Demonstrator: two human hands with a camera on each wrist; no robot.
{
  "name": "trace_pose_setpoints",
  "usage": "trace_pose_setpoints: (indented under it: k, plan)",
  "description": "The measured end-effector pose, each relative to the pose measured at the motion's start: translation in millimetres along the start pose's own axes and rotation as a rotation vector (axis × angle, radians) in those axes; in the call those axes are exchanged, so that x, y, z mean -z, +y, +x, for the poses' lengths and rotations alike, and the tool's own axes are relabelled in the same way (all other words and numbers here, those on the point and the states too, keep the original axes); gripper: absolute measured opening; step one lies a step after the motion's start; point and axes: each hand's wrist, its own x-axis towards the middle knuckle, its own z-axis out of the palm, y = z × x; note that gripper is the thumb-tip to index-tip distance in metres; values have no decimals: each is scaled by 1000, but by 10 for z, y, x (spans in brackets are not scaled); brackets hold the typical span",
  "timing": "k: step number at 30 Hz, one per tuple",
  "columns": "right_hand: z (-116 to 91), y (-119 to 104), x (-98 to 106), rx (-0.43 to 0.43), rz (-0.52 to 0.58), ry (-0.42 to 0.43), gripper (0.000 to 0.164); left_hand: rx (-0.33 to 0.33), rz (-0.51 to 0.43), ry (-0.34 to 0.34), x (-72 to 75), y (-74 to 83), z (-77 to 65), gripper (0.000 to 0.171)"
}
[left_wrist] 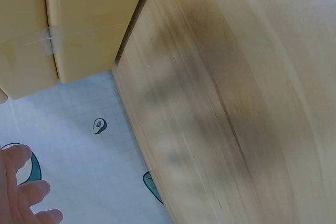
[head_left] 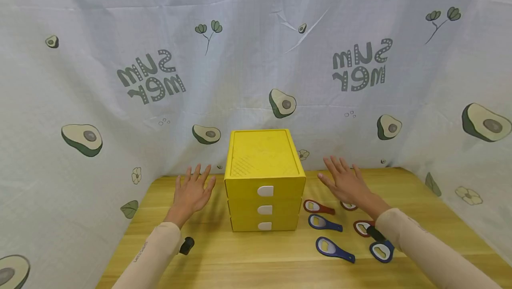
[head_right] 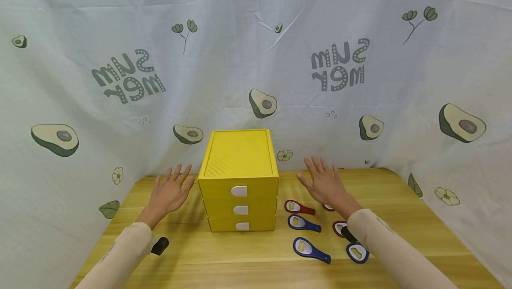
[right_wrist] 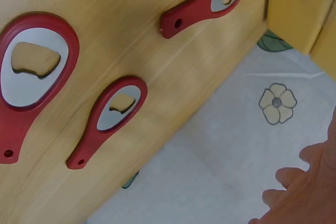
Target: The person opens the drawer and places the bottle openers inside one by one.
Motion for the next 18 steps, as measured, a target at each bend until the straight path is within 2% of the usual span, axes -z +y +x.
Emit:
trace_pose_setpoints:
  k: [11,15,18]
  plan:
    - [-120,56,-39,-30,-5,-6,75,-5,-28,-4,18,11,9,61]
    - [-172,38,1,-16,4,8,74,-22,-111,46,80,68,13,62]
    - [-210,21,45,10,29,35,71,-46,-235,92,133,127,20,61]
